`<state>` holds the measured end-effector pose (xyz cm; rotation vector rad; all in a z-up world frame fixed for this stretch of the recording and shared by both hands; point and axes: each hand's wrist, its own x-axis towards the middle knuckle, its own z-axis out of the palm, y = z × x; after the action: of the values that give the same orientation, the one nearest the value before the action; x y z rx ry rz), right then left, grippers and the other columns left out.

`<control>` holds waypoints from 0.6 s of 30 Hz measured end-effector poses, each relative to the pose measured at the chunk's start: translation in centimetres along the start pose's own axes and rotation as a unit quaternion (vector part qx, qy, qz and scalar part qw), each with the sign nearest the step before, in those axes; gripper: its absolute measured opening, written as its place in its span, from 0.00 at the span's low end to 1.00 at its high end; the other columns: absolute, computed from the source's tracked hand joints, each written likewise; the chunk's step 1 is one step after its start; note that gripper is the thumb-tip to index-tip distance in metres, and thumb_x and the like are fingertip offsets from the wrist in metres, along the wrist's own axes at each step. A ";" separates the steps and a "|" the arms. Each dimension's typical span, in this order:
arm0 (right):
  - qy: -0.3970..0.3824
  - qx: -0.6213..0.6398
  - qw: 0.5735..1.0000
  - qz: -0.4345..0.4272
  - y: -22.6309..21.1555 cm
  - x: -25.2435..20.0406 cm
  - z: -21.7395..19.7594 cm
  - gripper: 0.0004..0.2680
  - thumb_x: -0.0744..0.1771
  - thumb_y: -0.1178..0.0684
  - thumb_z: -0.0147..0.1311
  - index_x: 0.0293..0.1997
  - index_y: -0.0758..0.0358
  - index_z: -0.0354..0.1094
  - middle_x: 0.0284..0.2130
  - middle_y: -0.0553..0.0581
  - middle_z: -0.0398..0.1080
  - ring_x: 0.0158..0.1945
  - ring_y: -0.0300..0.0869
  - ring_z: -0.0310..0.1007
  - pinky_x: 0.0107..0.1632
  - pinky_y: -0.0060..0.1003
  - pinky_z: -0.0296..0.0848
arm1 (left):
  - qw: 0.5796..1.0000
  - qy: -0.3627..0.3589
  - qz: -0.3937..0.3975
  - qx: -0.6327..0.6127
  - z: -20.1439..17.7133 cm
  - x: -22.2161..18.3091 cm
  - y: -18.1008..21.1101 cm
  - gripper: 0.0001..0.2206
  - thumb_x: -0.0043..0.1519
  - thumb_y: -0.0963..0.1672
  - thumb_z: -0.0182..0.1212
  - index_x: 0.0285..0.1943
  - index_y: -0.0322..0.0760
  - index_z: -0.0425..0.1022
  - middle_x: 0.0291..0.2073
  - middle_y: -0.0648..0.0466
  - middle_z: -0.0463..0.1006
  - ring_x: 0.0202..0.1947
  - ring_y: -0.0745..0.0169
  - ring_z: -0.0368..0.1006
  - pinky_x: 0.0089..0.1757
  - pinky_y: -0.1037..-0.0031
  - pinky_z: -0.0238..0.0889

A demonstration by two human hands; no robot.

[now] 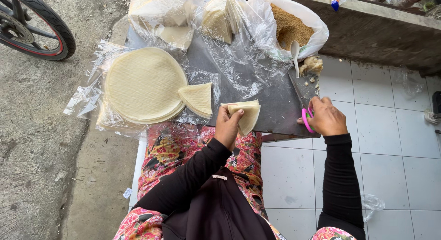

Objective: The person cuts round dough sheets in half using scissors, folds the halves, and then gathers and stacks them together while managing plastic packaging on a table.

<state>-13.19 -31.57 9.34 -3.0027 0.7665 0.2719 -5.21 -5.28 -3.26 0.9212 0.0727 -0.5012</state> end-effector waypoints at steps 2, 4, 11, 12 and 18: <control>0.020 0.021 0.999 -0.036 0.4 0.7 0.2 0.25 0.55 0.39 0.74 0.44 0.60 0.63 0.35 0.60 0.72 0.37 0.54 0.77 0.40 0.50 0.74 | 1.000 -0.004 -0.006 0.010 -0.6 -0.2 0.6 0.13 0.66 0.39 0.57 0.59 0.30 0.63 0.49 0.49 0.72 0.48 0.65 0.71 0.49 0.73 0.69; -0.038 0.101 0.992 -0.062 0.8 1.1 0.5 0.19 0.59 0.45 0.69 0.42 0.62 0.62 0.31 0.58 0.73 0.36 0.50 0.79 0.40 0.48 0.75 | 0.999 -0.006 -0.014 0.031 -0.9 -0.3 1.4 0.15 0.65 0.39 0.57 0.61 0.31 0.63 0.48 0.49 0.72 0.46 0.64 0.71 0.46 0.73 0.69; -0.141 0.105 0.981 -0.086 0.7 1.9 0.2 0.07 0.64 0.55 0.62 0.40 0.64 0.68 0.28 0.60 0.75 0.34 0.50 0.77 0.39 0.45 0.75 | 0.976 -0.032 0.067 0.203 -1.6 -0.9 3.2 0.18 0.64 0.36 0.57 0.63 0.33 0.60 0.47 0.49 0.68 0.45 0.64 0.72 0.46 0.72 0.74; -0.107 0.079 0.985 -0.108 0.3 1.6 0.1 0.07 0.65 0.54 0.61 0.40 0.63 0.69 0.30 0.59 0.75 0.35 0.50 0.77 0.40 0.45 0.75 | 0.966 -0.036 0.088 0.239 -1.7 -1.0 3.4 0.18 0.65 0.36 0.58 0.63 0.33 0.60 0.47 0.48 0.68 0.45 0.63 0.73 0.46 0.72 0.74; 0.038 0.160 0.964 -0.207 -5.6 -1.5 -0.4 0.11 0.67 0.46 0.57 0.50 0.59 0.70 0.43 0.56 0.73 0.43 0.46 0.78 0.47 0.41 0.77 | 0.926 -0.026 0.169 0.336 -1.2 -2.4 4.8 0.17 0.65 0.36 0.57 0.62 0.32 0.61 0.53 0.46 0.62 0.46 0.61 0.75 0.46 0.73 0.77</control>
<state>-11.78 -25.94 9.89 -2.7791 0.1471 0.0125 -5.01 -1.02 0.18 1.5559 -0.3244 -0.2199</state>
